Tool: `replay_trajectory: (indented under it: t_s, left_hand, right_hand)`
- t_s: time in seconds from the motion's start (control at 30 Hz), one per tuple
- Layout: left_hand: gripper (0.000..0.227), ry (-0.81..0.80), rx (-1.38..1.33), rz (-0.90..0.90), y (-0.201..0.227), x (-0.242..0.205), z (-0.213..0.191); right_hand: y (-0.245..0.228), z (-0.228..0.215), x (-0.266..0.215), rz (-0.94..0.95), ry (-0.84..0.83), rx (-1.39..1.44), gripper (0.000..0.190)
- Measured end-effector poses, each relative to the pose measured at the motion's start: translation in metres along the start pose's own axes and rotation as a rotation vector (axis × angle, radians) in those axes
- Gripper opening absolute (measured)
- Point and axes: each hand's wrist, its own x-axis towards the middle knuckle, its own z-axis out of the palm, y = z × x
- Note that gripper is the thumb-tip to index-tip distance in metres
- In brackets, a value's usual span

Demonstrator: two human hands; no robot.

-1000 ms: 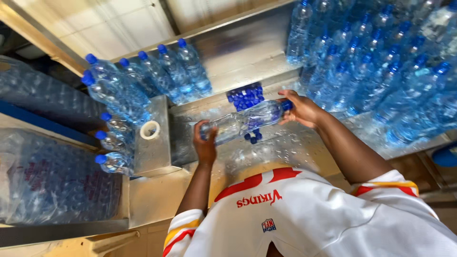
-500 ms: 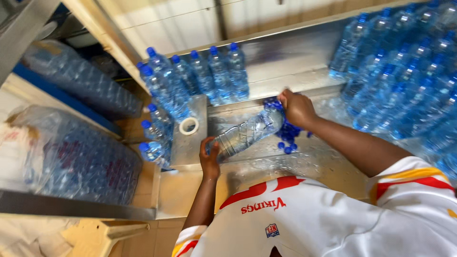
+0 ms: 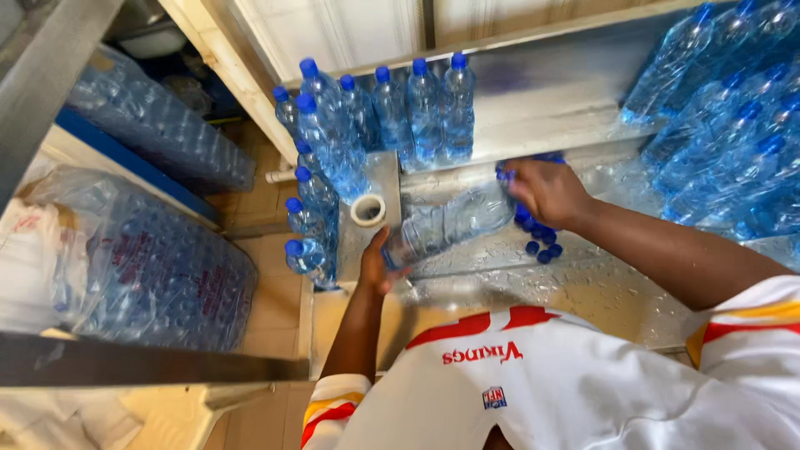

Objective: The person repeatedly picks up plastic water bottles from a metal counter and screws blue caps onto them by hand. The capped bottles are then placed in a row on the counter next to a large stack of uncapped bottles.

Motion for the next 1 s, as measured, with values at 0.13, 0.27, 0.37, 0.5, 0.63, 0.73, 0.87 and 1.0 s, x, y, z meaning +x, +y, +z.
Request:
replay_trajectory:
  t_s: [0.13, 0.27, 0.37, 0.5, 0.63, 0.73, 0.87, 1.0]
  left_hand:
    - [0.050, -0.247, 0.026, -0.434, 0.005, 0.020, -0.009]
    - [0.036, -0.041, 0.294, 0.363, 0.017, 0.005, 0.003]
    - [0.049, -0.097, 0.680, 1.113, 0.054, -0.008, 0.010]
    - [0.060, -0.481, 0.957, 1.714, 0.051, 0.002, 0.014]
    - [0.067, -0.318, 0.907, 1.847, 0.030, 0.016, 0.019]
    - [0.089, -0.042, 0.787, 1.333, 0.019, 0.024, 0.032]
    - [0.095, 0.152, 0.668, 0.973, 0.006, 0.024, 0.069]
    - [0.058, -0.123, 0.507, 0.479, 0.043, 0.049, 0.111]
  right_hand:
    - [0.003, 0.005, 0.001, -0.761, 0.458, -0.116, 0.032]
    - [0.009, 0.003, 0.011, -0.024, 0.143, 0.310, 0.022]
    - [0.018, 0.054, 0.025, 0.181, 0.148, 0.919, 0.031]
    - [0.012, 0.044, 0.016, 0.857, -0.537, 0.956, 0.032]
    - [-0.010, 0.008, 0.067, 0.670, -0.115, 0.774, 0.036]
    - [-0.055, -0.018, 0.117, 0.507, 0.177, 0.773, 0.030]
    - [-0.145, -0.004, 0.164, -0.101, 0.374, 0.515, 0.012]
    - [-0.201, 0.010, 0.201, -0.212, 0.404, 0.142, 0.027]
